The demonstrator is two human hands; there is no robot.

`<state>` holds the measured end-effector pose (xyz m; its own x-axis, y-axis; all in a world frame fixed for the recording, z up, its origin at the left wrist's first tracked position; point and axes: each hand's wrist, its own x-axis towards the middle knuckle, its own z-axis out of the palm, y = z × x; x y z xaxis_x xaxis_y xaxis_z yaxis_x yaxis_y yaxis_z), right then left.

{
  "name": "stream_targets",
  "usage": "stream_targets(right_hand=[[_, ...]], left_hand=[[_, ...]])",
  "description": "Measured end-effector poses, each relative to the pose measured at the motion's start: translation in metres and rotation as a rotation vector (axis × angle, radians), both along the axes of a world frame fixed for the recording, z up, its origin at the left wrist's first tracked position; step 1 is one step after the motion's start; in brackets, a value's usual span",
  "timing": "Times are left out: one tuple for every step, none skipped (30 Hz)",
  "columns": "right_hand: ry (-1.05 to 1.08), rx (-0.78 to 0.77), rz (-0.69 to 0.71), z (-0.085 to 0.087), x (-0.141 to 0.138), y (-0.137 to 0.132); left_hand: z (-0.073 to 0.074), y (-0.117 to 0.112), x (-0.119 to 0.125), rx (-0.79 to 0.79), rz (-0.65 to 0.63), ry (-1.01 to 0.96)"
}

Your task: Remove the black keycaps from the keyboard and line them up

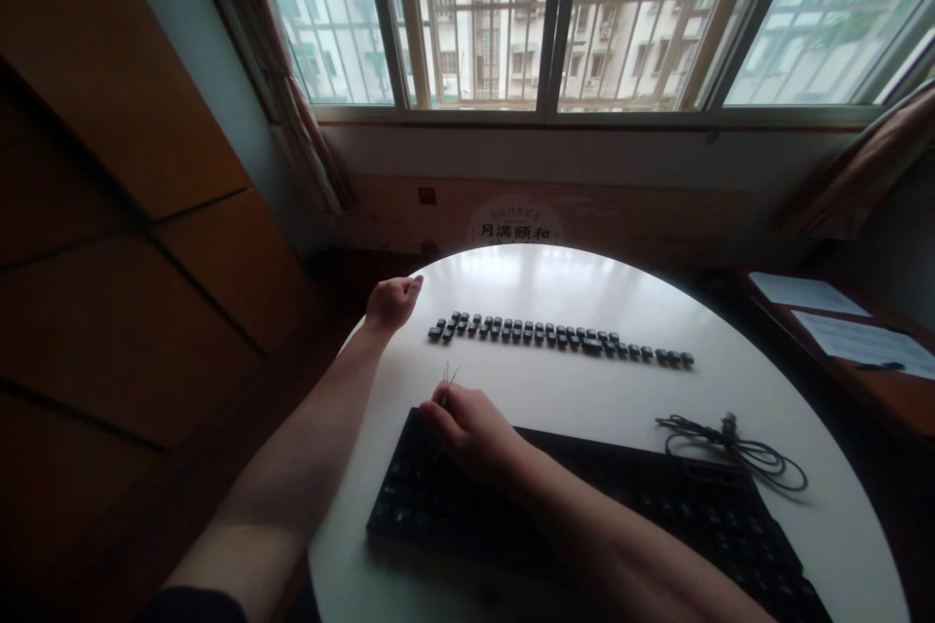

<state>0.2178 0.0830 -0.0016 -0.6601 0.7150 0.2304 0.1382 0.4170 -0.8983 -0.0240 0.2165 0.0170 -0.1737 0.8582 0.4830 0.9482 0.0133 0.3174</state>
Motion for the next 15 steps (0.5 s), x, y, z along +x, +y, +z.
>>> stream_targets(right_hand=[[-0.013, 0.007, 0.002, 0.0021, 0.0005, -0.0003], [-0.020, 0.011, 0.004, 0.0037, 0.0010, -0.0006], [-0.023, 0.015, 0.004, 0.0049, 0.0013, -0.0008], [-0.024, 0.016, 0.006, 0.0057, 0.0017, -0.0010], [-0.022, 0.016, 0.007, 0.0062, 0.0021, -0.0012], [-0.021, 0.018, 0.009, 0.0063, 0.0026, -0.0016], [-0.019, 0.025, 0.010, 0.0064, 0.0030, -0.0020], [-0.016, 0.037, 0.010, 0.0063, 0.0034, -0.0025], [-0.011, 0.054, 0.009, 0.0063, 0.0037, -0.0030], [-0.008, 0.070, 0.008, 0.0062, 0.0038, -0.0036], [-0.006, 0.084, 0.007, 0.0062, 0.0038, -0.0040], [-0.008, 0.093, 0.005, 0.0062, 0.0036, -0.0044], [-0.014, 0.096, 0.005, 0.0063, 0.0034, -0.0046], [-0.022, 0.094, 0.005, 0.0064, 0.0032, -0.0047], [-0.032, 0.091, 0.006, 0.0066, 0.0029, -0.0048]], left_hand=[[0.0003, -0.0003, 0.0000, 0.001, 0.001, -0.004], [0.0006, -0.0006, 0.0001, 0.001, 0.002, -0.007], [0.0006, -0.0007, 0.0002, 0.001, 0.002, -0.010], [0.0006, -0.0007, 0.0003, 0.002, 0.002, -0.012], [0.0004, -0.0007, 0.0004, 0.003, 0.001, -0.013], [0.0002, -0.0005, 0.0005, 0.004, -0.001, -0.014], [-0.0001, -0.0002, 0.0006, 0.006, -0.002, -0.015], [-0.0005, 0.0002, 0.0005, 0.008, -0.002, -0.015], [-0.0008, 0.0005, 0.0003, 0.011, -0.002, -0.016], [-0.0012, 0.0009, 0.0000, 0.013, 0.000, -0.017], [-0.0017, 0.0013, -0.0004, 0.016, 0.001, -0.017], [-0.0022, 0.0017, -0.0009, 0.019, 0.001, -0.017], [-0.0027, 0.0020, -0.0014, 0.021, 0.001, -0.017], [-0.0033, 0.0024, -0.0019, 0.022, -0.001, -0.016], [-0.0038, 0.0027, -0.0023, 0.022, -0.004, -0.016]])
